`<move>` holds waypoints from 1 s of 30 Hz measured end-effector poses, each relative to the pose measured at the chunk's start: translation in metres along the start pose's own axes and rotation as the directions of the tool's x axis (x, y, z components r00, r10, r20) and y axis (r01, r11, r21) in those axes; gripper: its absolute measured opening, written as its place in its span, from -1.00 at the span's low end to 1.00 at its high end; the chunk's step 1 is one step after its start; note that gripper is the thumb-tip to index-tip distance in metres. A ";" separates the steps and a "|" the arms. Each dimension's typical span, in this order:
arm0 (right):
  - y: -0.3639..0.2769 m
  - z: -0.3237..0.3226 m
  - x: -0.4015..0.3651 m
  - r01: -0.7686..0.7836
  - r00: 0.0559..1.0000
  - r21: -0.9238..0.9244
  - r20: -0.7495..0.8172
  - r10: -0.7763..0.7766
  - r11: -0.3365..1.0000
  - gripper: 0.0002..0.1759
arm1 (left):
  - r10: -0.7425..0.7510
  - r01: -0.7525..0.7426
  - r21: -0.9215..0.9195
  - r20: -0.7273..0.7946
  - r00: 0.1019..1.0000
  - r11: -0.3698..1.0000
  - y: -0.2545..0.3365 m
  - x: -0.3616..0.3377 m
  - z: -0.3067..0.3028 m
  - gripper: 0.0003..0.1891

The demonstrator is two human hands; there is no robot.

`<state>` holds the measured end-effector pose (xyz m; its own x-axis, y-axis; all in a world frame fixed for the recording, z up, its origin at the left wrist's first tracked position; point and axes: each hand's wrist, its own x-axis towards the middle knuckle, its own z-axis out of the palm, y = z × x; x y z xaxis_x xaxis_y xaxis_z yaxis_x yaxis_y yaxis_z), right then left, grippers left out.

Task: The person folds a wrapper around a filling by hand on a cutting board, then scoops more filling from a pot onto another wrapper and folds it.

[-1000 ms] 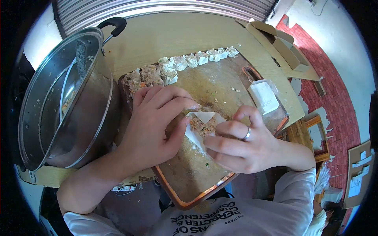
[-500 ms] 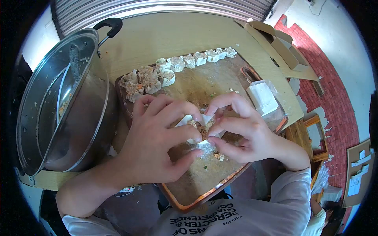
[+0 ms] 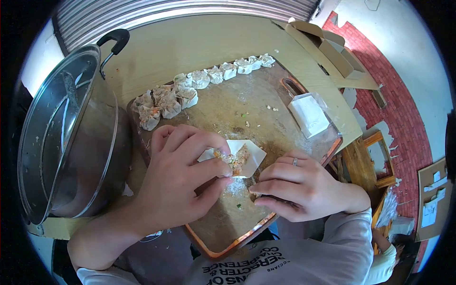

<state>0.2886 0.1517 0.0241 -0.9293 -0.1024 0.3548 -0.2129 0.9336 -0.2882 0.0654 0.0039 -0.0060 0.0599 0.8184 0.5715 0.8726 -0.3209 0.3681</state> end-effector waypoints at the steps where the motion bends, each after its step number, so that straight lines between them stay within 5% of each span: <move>1: 0.001 0.002 -0.001 -0.006 1.000 0.008 0.001 0.006 1.000 -0.80 | 0.002 -0.002 0.000 0.000 1.000 1.000 0.000 0.000 0.000 -0.83; 12: 0.015 -0.021 0.015 0.062 0.995 -0.065 0.076 -0.057 0.996 -0.87 | -0.003 0.003 -0.021 -0.005 1.000 1.000 0.000 0.000 0.000 -0.83; 14: 0.034 -0.031 0.019 -0.078 0.984 -0.160 -0.173 0.050 0.984 -0.90 | -0.002 0.002 -0.024 -0.010 1.000 1.000 -0.001 -0.001 0.000 -0.83; 17: 0.073 -0.042 0.030 -0.197 0.955 -0.250 -0.267 0.128 0.948 -0.91 | -0.002 0.001 -0.029 -0.016 1.000 1.000 -0.001 -0.001 0.001 -0.83; 20: 0.092 -0.044 0.028 -0.180 0.983 -0.438 -0.112 0.145 0.881 -0.89 | -0.002 0.001 -0.031 -0.020 1.000 1.000 -0.001 -0.001 0.002 -0.82; 23: 0.089 -0.047 0.027 -0.195 0.979 -0.471 -0.152 0.139 0.860 -0.86 | -0.002 0.002 -0.033 -0.018 1.000 0.999 -0.001 -0.001 0.001 -0.82; 27: 0.056 -0.047 0.025 -0.200 0.965 -0.438 -0.241 0.100 0.876 -0.83 | -0.004 0.004 -0.036 -0.005 1.000 0.999 -0.002 -0.001 0.001 -0.81; 30: 0.022 -0.030 0.018 -0.137 0.974 -0.171 -0.204 0.101 0.976 -0.78 | -0.016 0.016 -0.046 0.009 1.000 0.999 -0.001 -0.001 -0.001 -0.82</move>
<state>0.2761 0.1813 0.0510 -0.8649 0.0647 0.4978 -0.0287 0.9837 -0.1777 0.0640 0.0034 -0.0063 0.0500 0.8276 0.5591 0.8503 -0.3289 0.4108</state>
